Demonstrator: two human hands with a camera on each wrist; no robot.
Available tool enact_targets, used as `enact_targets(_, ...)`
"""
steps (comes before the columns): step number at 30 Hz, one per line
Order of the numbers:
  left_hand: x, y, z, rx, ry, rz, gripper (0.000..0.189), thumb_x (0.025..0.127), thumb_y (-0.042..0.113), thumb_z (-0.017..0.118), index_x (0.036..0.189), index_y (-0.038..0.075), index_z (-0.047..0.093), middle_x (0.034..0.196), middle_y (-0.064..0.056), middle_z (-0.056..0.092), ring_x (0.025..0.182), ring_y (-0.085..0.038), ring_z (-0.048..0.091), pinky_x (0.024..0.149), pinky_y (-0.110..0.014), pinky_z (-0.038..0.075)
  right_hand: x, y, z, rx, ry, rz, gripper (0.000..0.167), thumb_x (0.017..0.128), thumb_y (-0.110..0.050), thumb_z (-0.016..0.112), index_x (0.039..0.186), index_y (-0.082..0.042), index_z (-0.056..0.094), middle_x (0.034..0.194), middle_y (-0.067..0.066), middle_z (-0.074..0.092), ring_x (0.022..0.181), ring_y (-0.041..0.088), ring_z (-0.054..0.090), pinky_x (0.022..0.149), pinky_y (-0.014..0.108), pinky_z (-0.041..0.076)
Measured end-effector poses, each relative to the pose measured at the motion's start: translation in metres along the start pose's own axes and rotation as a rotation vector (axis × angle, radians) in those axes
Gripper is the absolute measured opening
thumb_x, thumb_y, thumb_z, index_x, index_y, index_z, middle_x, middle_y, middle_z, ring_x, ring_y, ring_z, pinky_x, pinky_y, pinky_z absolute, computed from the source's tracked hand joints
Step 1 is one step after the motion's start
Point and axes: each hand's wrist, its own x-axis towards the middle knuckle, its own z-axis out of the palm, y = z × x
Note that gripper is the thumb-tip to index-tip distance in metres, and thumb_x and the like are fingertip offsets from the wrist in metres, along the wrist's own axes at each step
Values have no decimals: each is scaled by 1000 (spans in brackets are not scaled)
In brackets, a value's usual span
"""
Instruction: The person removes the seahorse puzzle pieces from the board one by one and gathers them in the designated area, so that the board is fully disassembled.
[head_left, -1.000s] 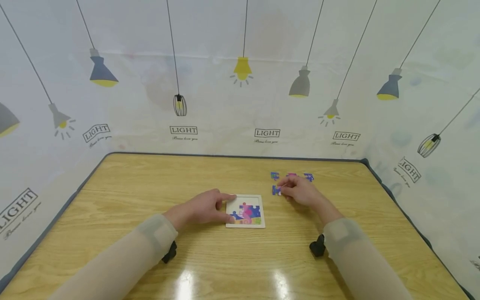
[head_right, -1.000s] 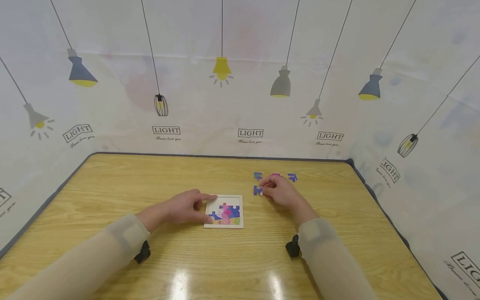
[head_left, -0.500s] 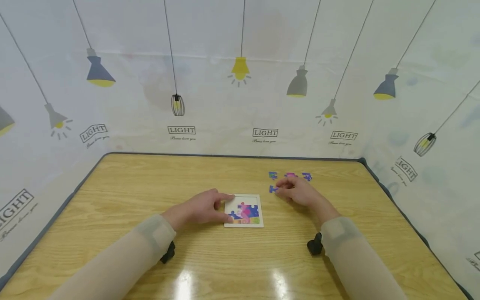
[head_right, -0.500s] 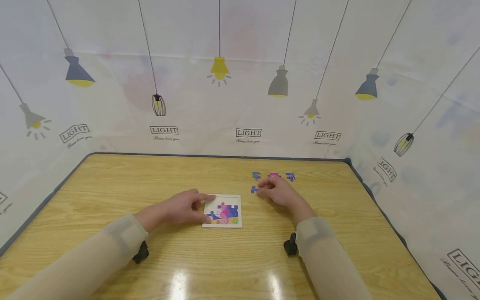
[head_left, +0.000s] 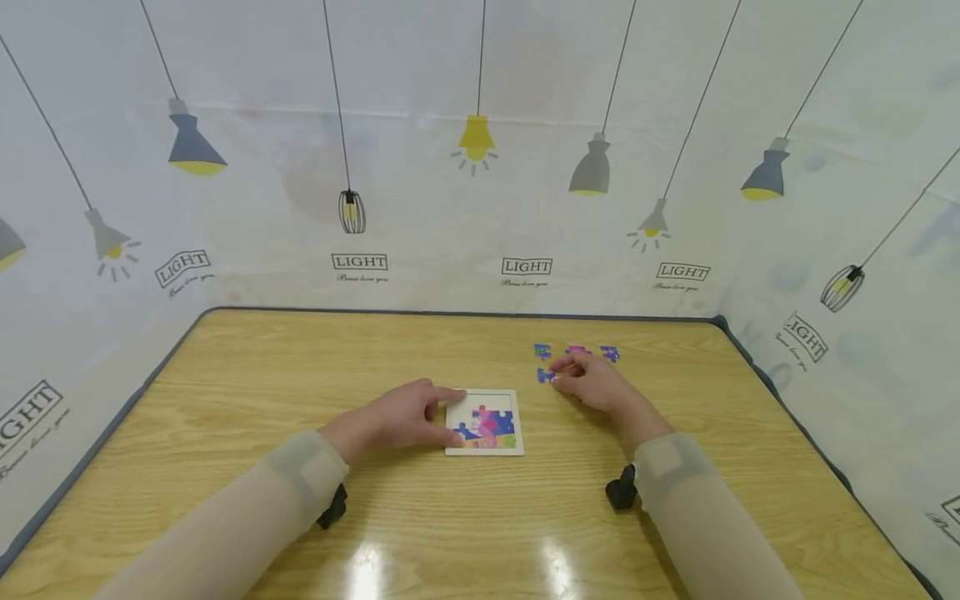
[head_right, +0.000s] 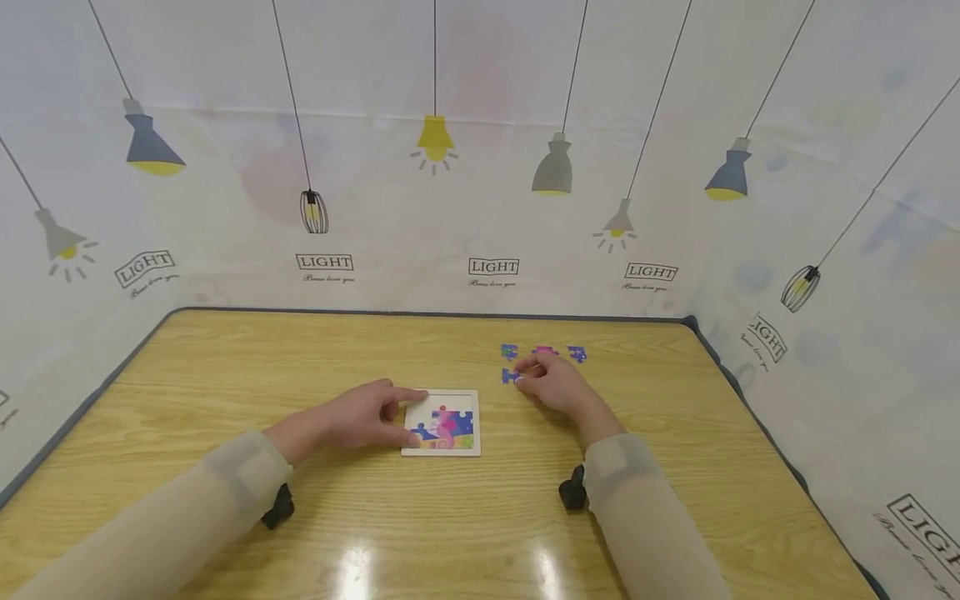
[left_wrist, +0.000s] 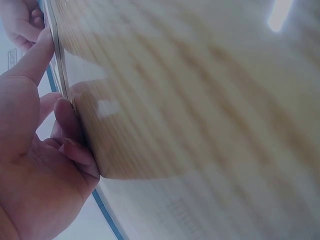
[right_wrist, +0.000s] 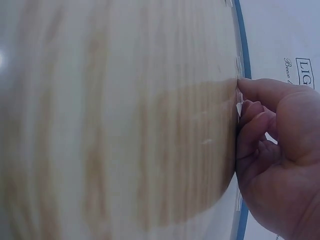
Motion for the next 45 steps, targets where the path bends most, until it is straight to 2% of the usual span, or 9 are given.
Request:
enact_targets(9,0,-2,1,6,2,5,79,94,54,85,163,29,55,100,-4,55,88,-19,49,77,-35,39,1,0,0,17,1,12,32,107,-26,70,135,-10,71,122,14,68,107,26,62,87,34,49)
enact_targets(18,-1,-2,0,-2,-3,10,81,94,52,85,164,27,53,101,-5,55,89,-19,49,79,-35,39,2,1,1,15,-2,0,32,107,-25,71,135,-8,71,120,14,68,107,26,61,87,35,48)
enact_targets(27,1,-2,1,3,-4,15,81,95,53,85,164,28,53,101,-5,56,91,-19,50,80,-36,40,3,3,2,53,5,36,32,106,-24,72,135,-9,71,118,11,66,103,24,59,83,32,48)
enact_targets(37,0,-2,1,1,-2,19,81,94,53,85,164,28,54,101,-4,55,90,-19,50,80,-36,40,2,2,2,32,14,10,32,107,-23,70,136,-8,71,122,14,68,111,27,60,91,35,45)
enact_targets(45,0,-2,0,-7,-2,8,80,94,53,85,164,29,54,101,-5,55,91,-19,51,80,-36,40,1,2,2,46,14,16,33,107,-23,71,137,-8,71,121,13,67,109,26,59,89,34,46)
